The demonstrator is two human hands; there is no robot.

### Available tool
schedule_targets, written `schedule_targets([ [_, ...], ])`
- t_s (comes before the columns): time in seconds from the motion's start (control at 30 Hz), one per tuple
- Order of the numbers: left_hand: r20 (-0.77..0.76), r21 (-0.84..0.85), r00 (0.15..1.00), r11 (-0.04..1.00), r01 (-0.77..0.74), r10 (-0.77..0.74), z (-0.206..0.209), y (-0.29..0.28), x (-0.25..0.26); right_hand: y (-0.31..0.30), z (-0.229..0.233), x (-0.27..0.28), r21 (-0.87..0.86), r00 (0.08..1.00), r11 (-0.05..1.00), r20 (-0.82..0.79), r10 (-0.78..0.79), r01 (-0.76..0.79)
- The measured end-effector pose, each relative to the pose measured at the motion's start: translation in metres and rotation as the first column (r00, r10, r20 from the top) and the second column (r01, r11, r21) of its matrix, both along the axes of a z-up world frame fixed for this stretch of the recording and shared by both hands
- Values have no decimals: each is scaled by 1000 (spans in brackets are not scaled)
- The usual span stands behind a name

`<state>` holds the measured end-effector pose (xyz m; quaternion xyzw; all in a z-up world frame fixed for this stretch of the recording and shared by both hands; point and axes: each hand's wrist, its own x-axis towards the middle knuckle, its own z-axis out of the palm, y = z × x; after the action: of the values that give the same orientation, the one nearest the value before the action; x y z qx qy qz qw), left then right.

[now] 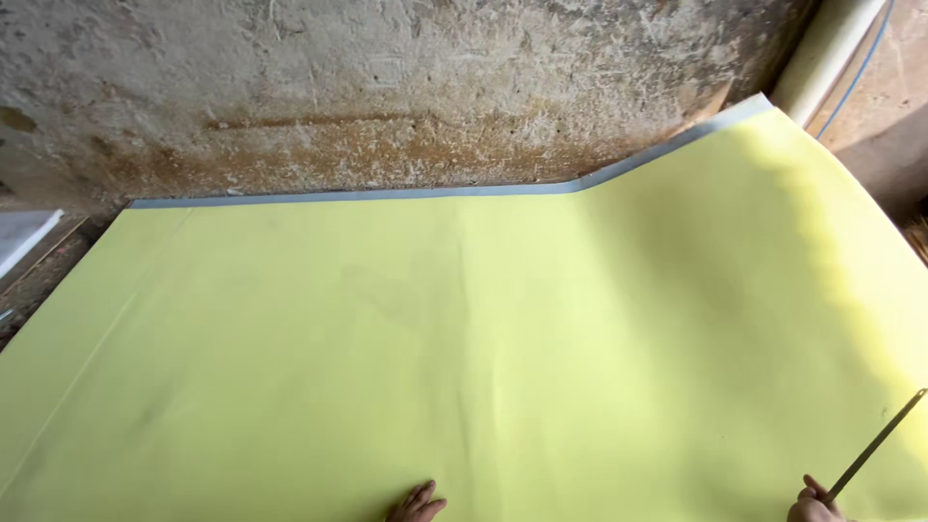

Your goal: The person cuts a yellow foam sheet using a metal ruler and a cutting tool, then aligns and presses a gray foam strip onto the yellow sheet. They use a spray gun to apply adhesive along the edges and fold the foam to bond the pieces together.

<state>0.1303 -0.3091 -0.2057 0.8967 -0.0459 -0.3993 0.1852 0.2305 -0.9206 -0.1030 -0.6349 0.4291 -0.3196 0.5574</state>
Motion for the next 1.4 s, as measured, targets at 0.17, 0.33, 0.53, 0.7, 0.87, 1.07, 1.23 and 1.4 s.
schedule_targets([
  [0.17,147,-134,988,991,-15,34,3,36,-42,86,-94,10,-89,945,944,60,323,-317],
  [0.33,77,-143,964,960,-241,254,49,63,-75,257,-123,5,-54,737,769,-334,587,-637],
  [0.53,2,21,927,927,-374,374,100,122,-127,435,-99,-46,-41,445,464,-368,816,-885],
  [0.7,-104,-82,659,653,-752,745,80,217,-186,540,-87,-89,-22,198,213,-462,864,-977],
  [0.87,-197,-195,383,347,-917,902,44,356,-276,661,-76,-126,37,126,169,-519,845,-985],
  [1.07,-82,-331,151,116,-937,985,13,500,-361,808,-61,-178,-19,281,294,-363,888,-955],
  [1.23,-161,-443,50,-27,-896,986,20,569,-363,895,-42,-186,34,298,334,-375,878,-942],
  [1.4,-247,-468,130,-1,-884,960,27,620,-345,984,-44,-160,88,296,330,-271,916,-940],
])
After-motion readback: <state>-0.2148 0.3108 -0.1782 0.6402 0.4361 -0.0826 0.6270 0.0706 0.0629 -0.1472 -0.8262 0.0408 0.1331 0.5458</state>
